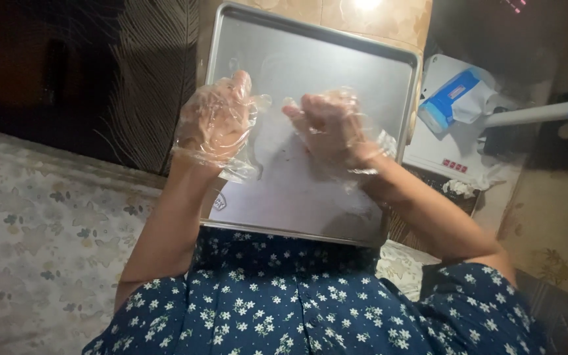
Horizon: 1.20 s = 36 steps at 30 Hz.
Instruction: Kneading and rolling a small piece of orange dough on a metal baking tray while wearing plastic gloves.
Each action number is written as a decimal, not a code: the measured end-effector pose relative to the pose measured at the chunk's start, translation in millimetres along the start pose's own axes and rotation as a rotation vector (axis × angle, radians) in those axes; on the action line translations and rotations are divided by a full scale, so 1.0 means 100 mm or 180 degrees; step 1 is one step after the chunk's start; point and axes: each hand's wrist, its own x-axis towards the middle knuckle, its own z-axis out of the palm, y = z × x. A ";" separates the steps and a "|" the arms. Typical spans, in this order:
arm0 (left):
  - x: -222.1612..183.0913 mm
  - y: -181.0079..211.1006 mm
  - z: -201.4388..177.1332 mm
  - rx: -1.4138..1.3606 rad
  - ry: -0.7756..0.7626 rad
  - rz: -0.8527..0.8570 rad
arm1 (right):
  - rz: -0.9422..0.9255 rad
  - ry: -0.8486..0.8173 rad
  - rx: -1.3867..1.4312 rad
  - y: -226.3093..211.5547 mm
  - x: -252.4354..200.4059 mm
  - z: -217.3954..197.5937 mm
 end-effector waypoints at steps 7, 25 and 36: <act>-0.06 -0.03 0.07 0.0234 0.0524 0.0405 | -0.0478 -0.0260 -0.0133 -0.31 -0.20 -0.32; 0.10 -0.02 -0.19 -0.0015 -0.0699 0.0239 | -0.0234 -0.0362 -0.0225 -0.19 0.03 -0.05; -0.01 0.01 -0.07 -0.0080 0.0112 0.0307 | 0.0040 -0.0050 0.1511 -0.23 0.28 -0.42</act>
